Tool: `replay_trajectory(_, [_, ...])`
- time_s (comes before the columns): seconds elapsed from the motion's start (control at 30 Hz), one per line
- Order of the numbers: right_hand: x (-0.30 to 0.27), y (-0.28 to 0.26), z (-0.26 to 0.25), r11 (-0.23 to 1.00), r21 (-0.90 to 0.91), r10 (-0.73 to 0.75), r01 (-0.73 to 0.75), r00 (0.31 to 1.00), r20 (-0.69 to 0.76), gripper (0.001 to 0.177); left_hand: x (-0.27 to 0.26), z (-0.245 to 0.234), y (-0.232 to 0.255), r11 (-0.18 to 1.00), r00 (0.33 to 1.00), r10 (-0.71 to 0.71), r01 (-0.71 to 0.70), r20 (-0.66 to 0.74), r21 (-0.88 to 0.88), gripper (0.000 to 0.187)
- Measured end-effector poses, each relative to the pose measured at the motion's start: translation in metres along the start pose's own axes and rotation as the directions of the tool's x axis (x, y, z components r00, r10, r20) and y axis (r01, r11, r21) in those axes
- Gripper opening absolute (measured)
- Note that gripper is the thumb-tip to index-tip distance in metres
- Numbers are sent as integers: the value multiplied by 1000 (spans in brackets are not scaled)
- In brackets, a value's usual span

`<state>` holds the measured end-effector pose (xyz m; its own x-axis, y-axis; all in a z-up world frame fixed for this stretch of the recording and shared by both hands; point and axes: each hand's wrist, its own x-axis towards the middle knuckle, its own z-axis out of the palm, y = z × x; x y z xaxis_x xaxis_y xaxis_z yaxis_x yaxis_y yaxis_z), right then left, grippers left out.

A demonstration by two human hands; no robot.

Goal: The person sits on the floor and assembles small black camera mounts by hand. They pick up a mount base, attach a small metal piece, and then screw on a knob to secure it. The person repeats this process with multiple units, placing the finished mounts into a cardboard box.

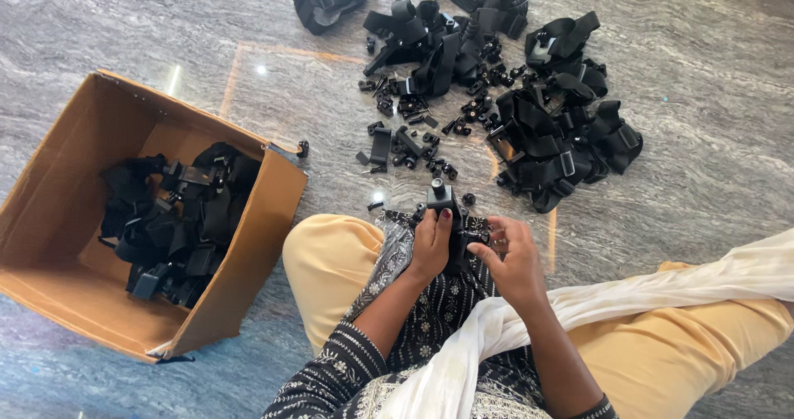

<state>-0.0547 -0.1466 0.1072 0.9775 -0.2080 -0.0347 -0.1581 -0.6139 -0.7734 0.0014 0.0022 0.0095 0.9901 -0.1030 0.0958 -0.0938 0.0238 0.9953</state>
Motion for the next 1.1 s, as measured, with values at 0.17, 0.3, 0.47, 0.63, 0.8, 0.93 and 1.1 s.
replay_trajectory(0.17, [-2,2,2,976,109,191,-189,982,-10,32,-2,1,-2,999,999,-32,32,-3,3,42])
replay_trajectory(0.3, [-4,1,2,999,-3,-36,36,996,-85,39,-3,0,-5,1000,1000,-12,12,-11,5,42])
replay_trajectory(0.47, [-2,-1,-3,965,133,236,-225,969,-70,39,-2,1,-8,1000,1000,10,-10,9,-1,40])
replay_trajectory(0.63, [-7,-3,-3,974,-115,-201,194,978,-47,29,-2,2,-12,998,999,-45,45,-2,33,42])
replay_trajectory(0.8, [-6,-3,-2,998,67,3,-1,1000,-23,38,-2,3,-11,998,999,39,-39,-9,40,41])
replay_trajectory(0.93, [-10,-3,1,992,-66,-109,105,993,-45,30,-5,1,-8,997,997,80,-80,-2,14,40])
replay_trajectory(1.1, [-9,-2,4,993,-38,-117,113,987,-111,39,-3,2,-7,1000,1000,-5,5,-8,-28,39])
